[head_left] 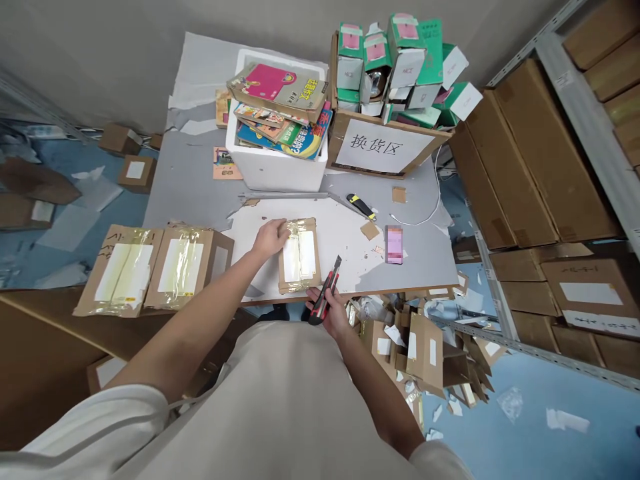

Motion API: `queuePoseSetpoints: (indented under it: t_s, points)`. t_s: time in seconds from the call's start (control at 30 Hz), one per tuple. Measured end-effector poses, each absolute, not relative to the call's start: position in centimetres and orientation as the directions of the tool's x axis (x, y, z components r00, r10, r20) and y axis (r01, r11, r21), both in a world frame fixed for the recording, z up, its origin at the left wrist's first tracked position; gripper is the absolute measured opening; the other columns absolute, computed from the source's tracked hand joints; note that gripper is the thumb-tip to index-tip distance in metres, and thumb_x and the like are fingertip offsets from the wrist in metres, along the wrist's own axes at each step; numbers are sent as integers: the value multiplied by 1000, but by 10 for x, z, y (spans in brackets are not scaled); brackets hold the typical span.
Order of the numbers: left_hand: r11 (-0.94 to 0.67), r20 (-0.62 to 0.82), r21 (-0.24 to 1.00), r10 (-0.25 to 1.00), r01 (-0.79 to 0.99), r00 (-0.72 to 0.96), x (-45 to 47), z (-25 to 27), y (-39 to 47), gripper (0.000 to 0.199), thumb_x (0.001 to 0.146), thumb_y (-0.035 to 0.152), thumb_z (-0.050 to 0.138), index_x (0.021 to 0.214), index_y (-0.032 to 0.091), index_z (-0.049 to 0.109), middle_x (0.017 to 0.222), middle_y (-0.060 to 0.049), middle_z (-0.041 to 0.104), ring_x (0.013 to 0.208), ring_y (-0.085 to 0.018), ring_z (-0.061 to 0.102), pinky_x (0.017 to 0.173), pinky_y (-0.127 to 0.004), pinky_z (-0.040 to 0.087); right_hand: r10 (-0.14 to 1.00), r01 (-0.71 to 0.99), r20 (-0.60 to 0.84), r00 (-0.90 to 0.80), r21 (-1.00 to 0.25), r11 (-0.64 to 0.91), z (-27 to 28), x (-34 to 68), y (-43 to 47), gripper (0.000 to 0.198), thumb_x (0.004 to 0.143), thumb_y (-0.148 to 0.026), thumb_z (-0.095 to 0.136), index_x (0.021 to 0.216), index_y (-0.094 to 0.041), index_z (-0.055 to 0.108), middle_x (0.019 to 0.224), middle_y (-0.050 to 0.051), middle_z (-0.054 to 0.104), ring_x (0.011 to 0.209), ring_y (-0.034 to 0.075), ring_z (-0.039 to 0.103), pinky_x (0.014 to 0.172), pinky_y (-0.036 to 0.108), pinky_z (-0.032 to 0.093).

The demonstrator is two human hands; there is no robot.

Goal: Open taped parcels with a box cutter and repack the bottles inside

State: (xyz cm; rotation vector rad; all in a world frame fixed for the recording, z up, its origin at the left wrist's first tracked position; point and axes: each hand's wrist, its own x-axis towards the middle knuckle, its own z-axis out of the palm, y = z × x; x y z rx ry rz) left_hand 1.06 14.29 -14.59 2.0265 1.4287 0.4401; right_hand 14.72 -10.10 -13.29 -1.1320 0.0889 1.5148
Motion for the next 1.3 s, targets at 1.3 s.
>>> queuePoseSetpoints:
  t_s: [1.3]
  points:
    - [-474,-4,299,868,829,497,15,-147,93,108,62,75,59,146,13,30,152,-21,29,141,-40,21,113,-51,9,839,482,-544,7,-734,-479,-101,299,5,62,90,-30,46,149,-34,26,80,-2,62,50,10,55,53,26,50]
